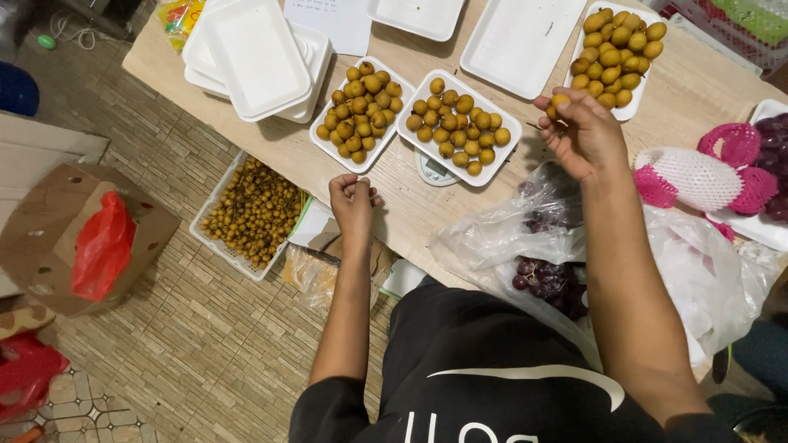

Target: Arranging longans into foam trays and weighing them on a digital scale for packaging.

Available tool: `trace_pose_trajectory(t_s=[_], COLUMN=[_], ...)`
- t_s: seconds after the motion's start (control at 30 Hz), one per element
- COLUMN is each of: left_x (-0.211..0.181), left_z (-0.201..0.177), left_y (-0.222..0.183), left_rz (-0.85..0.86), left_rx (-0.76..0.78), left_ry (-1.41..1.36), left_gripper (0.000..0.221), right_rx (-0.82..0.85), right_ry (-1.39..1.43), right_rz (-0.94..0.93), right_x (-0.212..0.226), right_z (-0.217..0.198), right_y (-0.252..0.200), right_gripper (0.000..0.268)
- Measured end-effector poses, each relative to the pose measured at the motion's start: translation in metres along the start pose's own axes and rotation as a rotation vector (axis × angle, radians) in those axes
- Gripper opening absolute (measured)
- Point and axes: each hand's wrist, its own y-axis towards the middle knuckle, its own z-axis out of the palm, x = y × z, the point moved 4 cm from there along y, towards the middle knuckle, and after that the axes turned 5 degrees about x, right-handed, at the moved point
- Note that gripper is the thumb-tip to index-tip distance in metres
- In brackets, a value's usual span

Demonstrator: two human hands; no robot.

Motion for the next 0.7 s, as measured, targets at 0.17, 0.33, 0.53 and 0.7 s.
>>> trace_pose_trajectory(t_s=[0.17, 0.33, 0.53, 0.7], left_x=[-0.009, -0.015, -0.008, -0.039], left_z=[0.011, 0.030, 0.054, 0.087], left_y=[-0.002, 0.003, 0.041, 0.065], left_rz=[0.007, 0.023, 0.109, 0.302], left_rx=[0.018, 0.048, 0.115, 0.159], left_ry=[-0.004, -0.006, 0.049, 0.012], left_gripper=[0.025, 0.024, 0.022, 0.022], right_rx=[-0.069, -0.081, 0.066, 0.152], right_ry=[-0.366, -0.980, -1.375, -1.471], right_rz=[-0.180, -0.413, -0.510, -0.689], right_x=[-0.011, -0.038, -0.071, -0.066], right_z=[0.015, 0.040, 0.052, 0.078], right_y=[-0.008, -0.013, 0.020, 0.039], right_gripper=[0.032, 0.045, 0.043, 0.039])
